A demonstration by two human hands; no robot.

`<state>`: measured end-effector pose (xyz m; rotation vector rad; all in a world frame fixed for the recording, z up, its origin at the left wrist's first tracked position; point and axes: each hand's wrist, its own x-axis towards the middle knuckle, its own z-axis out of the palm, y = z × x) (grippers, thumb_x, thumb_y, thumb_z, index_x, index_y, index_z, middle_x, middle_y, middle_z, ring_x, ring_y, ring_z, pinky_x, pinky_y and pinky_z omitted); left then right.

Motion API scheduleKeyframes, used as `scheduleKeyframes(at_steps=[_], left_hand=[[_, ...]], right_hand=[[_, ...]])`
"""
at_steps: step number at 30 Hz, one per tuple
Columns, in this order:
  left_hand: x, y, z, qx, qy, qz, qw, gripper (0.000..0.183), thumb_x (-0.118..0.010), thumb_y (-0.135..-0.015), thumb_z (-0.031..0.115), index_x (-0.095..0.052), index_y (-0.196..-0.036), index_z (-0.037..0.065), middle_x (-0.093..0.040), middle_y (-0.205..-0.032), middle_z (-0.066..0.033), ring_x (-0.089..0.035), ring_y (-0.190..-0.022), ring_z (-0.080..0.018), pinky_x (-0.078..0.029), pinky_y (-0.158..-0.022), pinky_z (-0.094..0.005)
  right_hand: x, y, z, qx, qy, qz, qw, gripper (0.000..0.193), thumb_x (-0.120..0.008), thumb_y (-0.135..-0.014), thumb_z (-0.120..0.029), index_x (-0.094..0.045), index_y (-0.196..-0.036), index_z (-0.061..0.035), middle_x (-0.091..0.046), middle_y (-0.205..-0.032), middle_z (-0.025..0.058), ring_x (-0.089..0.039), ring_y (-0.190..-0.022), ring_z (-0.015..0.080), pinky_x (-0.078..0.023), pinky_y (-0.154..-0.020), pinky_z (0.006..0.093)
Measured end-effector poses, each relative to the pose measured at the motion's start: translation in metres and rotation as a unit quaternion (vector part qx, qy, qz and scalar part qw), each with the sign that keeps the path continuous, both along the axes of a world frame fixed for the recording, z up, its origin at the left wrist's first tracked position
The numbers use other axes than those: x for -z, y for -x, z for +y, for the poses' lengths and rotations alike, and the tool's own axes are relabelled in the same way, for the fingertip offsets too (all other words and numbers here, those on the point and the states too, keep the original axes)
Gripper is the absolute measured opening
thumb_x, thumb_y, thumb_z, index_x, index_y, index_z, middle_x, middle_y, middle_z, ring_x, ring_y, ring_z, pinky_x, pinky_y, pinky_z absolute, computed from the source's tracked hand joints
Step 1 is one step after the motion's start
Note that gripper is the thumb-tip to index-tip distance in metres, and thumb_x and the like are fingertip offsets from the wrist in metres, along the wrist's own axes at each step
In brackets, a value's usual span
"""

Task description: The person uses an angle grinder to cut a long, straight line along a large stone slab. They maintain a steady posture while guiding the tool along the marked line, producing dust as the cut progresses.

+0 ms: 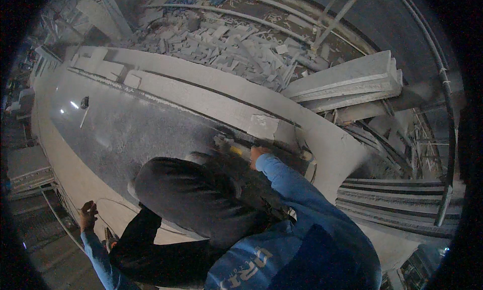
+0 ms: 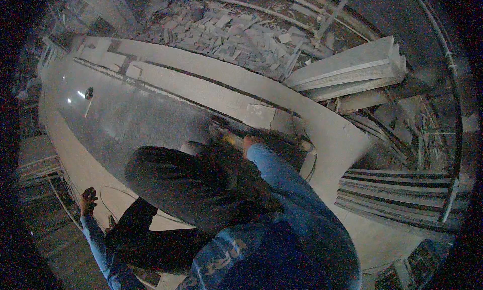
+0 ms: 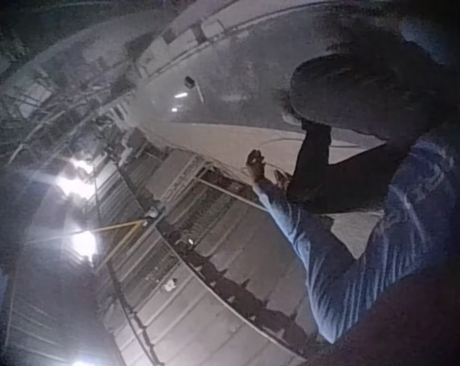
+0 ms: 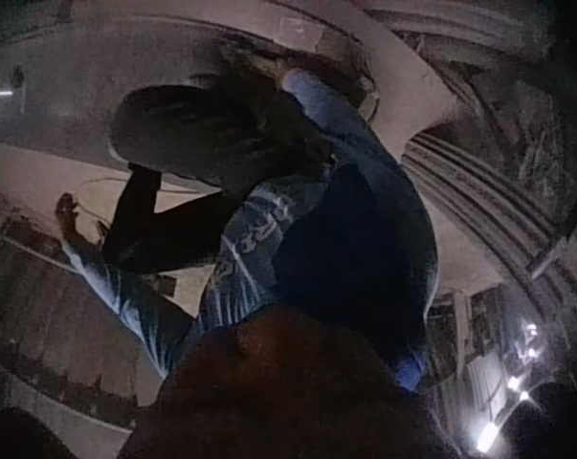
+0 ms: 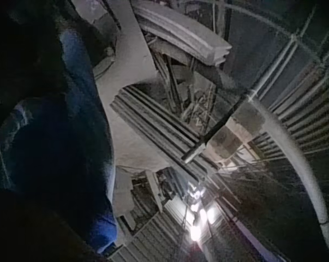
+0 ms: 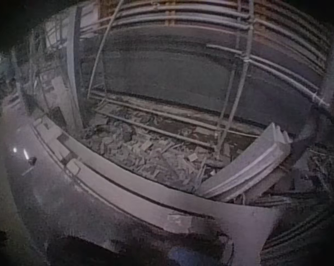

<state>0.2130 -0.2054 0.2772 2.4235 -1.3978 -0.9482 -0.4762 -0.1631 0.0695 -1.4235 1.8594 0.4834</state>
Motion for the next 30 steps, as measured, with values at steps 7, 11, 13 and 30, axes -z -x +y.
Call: scheduleKeyframes(at_steps=[7,11,13,30], left_hand=[[0.013,-0.042,0.008,-0.033,0.005,0.101,0.994,0.041,-0.062,-0.080,0.030,-0.056,-0.112,0.006,-0.060,-0.101,-0.0075,-0.059,-0.074,-0.0164,-0.043,-0.055,-0.0299],[0.014,-0.037,0.011,-0.042,-0.022,0.080,0.996,0.042,-0.062,-0.080,0.029,-0.055,-0.113,0.004,-0.060,-0.104,-0.0083,-0.059,-0.074,-0.0174,-0.043,-0.053,-0.0299],[0.011,-0.028,0.012,-0.044,-0.026,0.058,0.997,0.043,-0.063,-0.080,0.030,-0.055,-0.113,0.004,-0.060,-0.103,-0.0084,-0.060,-0.073,-0.0178,-0.042,-0.052,-0.0301],[0.007,-0.030,0.001,-0.020,0.014,0.118,0.993,0.042,-0.061,-0.081,0.033,-0.056,-0.113,0.006,-0.060,-0.102,-0.0098,-0.061,-0.074,-0.0205,-0.045,-0.054,-0.0333]], right_hand=[[-0.032,0.029,0.033,-0.034,-0.037,-0.037,0.998,0.061,-0.069,-0.064,-0.026,-0.046,-0.114,0.0010,-0.057,-0.108,0.0199,-0.054,-0.104,0.0348,-0.044,-0.090,0.0439],[-0.029,0.029,0.034,-0.004,-0.026,-0.039,0.999,0.056,-0.070,-0.062,-0.023,-0.049,-0.109,0.0006,-0.056,-0.108,0.0200,-0.053,-0.106,0.0345,-0.044,-0.090,0.0438],[-0.039,0.024,0.020,0.017,-0.065,-0.047,0.997,0.056,-0.070,-0.061,-0.022,-0.049,-0.108,0.0000,-0.056,-0.110,0.0201,-0.053,-0.106,0.0346,-0.044,-0.090,0.0438],[-0.019,0.002,0.005,-0.017,-0.004,-0.006,1.000,0.067,-0.074,-0.060,-0.027,-0.047,-0.115,0.0002,-0.056,-0.111,0.0217,-0.055,-0.104,0.0346,-0.044,-0.091,0.0428]])
